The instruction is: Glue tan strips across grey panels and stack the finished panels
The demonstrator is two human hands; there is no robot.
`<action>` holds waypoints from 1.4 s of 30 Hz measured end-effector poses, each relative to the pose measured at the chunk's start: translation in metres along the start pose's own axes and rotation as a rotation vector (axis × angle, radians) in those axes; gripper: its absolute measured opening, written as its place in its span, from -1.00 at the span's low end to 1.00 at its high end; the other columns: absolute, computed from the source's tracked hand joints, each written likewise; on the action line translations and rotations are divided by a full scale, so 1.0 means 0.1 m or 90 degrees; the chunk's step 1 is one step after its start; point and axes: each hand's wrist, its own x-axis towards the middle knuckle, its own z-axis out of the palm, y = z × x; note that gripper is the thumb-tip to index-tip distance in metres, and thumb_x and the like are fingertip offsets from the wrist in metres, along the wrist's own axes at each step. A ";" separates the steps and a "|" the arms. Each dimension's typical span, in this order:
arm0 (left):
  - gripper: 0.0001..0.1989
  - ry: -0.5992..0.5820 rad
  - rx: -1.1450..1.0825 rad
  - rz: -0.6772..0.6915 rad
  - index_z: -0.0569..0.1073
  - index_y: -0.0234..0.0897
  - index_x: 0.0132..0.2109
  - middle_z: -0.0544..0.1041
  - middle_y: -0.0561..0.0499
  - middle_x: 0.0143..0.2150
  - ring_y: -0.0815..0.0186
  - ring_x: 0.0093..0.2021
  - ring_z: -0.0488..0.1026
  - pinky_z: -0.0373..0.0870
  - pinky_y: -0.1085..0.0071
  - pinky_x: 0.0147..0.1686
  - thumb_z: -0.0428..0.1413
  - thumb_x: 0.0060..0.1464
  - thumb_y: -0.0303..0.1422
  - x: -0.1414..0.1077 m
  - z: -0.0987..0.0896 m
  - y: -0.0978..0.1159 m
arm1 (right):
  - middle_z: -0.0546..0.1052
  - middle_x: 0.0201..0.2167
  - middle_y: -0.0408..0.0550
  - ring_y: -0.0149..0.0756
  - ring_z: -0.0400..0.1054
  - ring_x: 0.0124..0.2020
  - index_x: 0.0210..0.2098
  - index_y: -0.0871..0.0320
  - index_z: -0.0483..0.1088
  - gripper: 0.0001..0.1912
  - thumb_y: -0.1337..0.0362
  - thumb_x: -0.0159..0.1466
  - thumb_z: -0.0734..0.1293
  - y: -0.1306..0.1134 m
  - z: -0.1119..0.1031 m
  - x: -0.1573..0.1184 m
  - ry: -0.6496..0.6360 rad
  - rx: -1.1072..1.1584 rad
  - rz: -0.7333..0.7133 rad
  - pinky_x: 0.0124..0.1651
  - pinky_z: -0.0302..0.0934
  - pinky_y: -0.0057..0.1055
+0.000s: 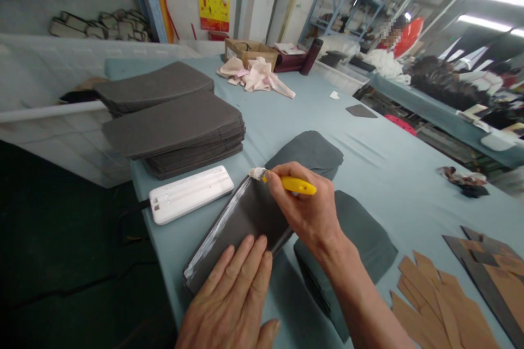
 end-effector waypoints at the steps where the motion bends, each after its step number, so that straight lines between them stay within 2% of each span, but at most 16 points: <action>1: -0.48 0.012 -0.005 -0.012 0.50 -0.44 0.22 0.62 -0.16 0.24 0.16 0.23 0.56 0.40 0.25 0.23 -0.03 0.44 -0.10 0.01 0.00 0.00 | 0.58 -0.53 -0.16 -0.38 0.38 -0.57 -0.38 0.09 0.55 -0.75 0.10 0.36 0.39 0.02 0.00 0.02 0.011 0.001 0.006 -0.45 0.25 -0.44; 6: -0.50 0.023 -0.014 -0.037 0.54 -0.40 0.17 0.65 -0.12 0.21 0.21 0.20 0.58 0.40 0.28 0.19 0.00 0.42 -0.08 0.05 0.00 0.02 | 0.57 -0.52 -0.15 -0.39 0.39 -0.55 -0.37 0.11 0.55 -0.73 0.08 0.37 0.40 -0.05 0.04 -0.02 0.060 0.015 0.048 -0.46 0.21 -0.46; 10: -0.50 0.037 -0.019 -0.048 0.55 -0.41 0.15 0.66 -0.13 0.19 0.22 0.18 0.58 0.39 0.30 0.20 0.03 0.41 -0.07 0.06 0.00 0.03 | 0.50 -0.59 -0.19 -0.44 0.29 -0.62 -0.43 0.11 0.53 -0.72 0.12 0.36 0.39 -0.24 0.06 -0.13 -0.012 0.076 0.069 -0.55 0.14 -0.50; 12: -0.50 0.039 -0.023 -0.052 0.55 -0.42 0.15 0.66 -0.14 0.19 0.22 0.18 0.58 0.39 0.30 0.21 0.03 0.40 -0.07 0.06 -0.01 0.04 | 0.49 -0.60 -0.20 -0.45 0.28 -0.64 -0.45 0.11 0.52 -0.73 0.13 0.34 0.40 -0.31 0.05 -0.15 -0.019 0.104 0.089 -0.58 0.12 -0.51; 17: -0.49 0.021 -0.030 -0.053 0.54 -0.42 0.17 0.64 -0.13 0.22 0.20 0.21 0.57 0.43 0.28 0.19 0.05 0.39 -0.07 0.04 -0.01 0.05 | 0.50 -0.58 -0.15 -0.41 0.29 -0.59 -0.43 0.14 0.54 -0.71 0.07 0.30 0.43 -0.23 0.07 -0.02 0.069 0.136 0.174 -0.55 0.14 -0.48; 20: -0.50 0.020 -0.032 -0.048 0.55 -0.42 0.16 0.64 -0.14 0.21 0.19 0.19 0.59 0.46 0.28 0.17 0.06 0.38 -0.08 0.05 -0.01 0.04 | 0.47 -0.62 -0.15 -0.42 0.25 -0.61 -0.46 0.15 0.53 -0.65 0.01 0.28 0.43 -0.17 0.08 0.02 0.037 0.150 0.211 -0.57 0.10 -0.47; 24: -0.51 0.028 -0.027 -0.053 0.56 -0.43 0.14 0.64 -0.15 0.20 0.20 0.18 0.61 0.49 0.29 0.15 0.04 0.39 -0.09 0.08 -0.02 0.03 | 0.47 -0.60 -0.14 -0.41 0.25 -0.60 -0.49 0.14 0.49 -0.62 -0.02 0.28 0.43 -0.29 0.04 -0.05 -0.040 0.199 0.192 -0.57 0.11 -0.47; 28: -0.51 0.036 -0.029 -0.055 0.56 -0.43 0.13 0.65 -0.16 0.19 0.20 0.17 0.62 0.51 0.28 0.13 -0.01 0.42 -0.10 0.10 -0.03 0.04 | 0.44 -0.62 -0.16 -0.42 0.23 -0.61 -0.50 0.12 0.48 -0.63 0.00 0.29 0.43 -0.38 -0.02 -0.10 -0.043 0.224 0.198 -0.58 0.09 -0.47; 34: -0.50 0.030 -0.036 -0.055 0.55 -0.42 0.16 0.64 -0.14 0.21 0.20 0.20 0.60 0.49 0.26 0.15 0.00 0.42 -0.09 0.07 -0.04 0.04 | 0.48 -0.58 -0.17 -0.42 0.27 -0.58 -0.42 0.14 0.52 -0.66 0.02 0.34 0.40 -0.10 0.04 -0.05 -0.006 0.131 0.133 -0.52 0.13 -0.47; 38: -0.47 0.007 -0.024 -0.036 0.51 -0.46 0.23 0.60 -0.15 0.26 0.18 0.23 0.57 0.46 0.25 0.19 -0.02 0.43 -0.10 0.05 -0.04 0.03 | 0.51 -0.57 -0.15 -0.40 0.30 -0.57 -0.40 0.15 0.53 -0.65 -0.01 0.31 0.40 0.11 0.08 0.08 0.018 0.096 0.126 -0.50 0.14 -0.45; 42: -0.46 -0.014 -0.018 -0.027 0.48 -0.48 0.27 0.55 -0.18 0.31 0.14 0.29 0.53 0.46 0.22 0.22 -0.03 0.44 -0.12 0.03 -0.05 0.02 | 0.51 -0.58 -0.15 -0.40 0.30 -0.59 -0.41 0.15 0.54 -0.66 -0.01 0.28 0.42 0.13 0.02 0.19 0.051 0.080 0.128 -0.50 0.14 -0.43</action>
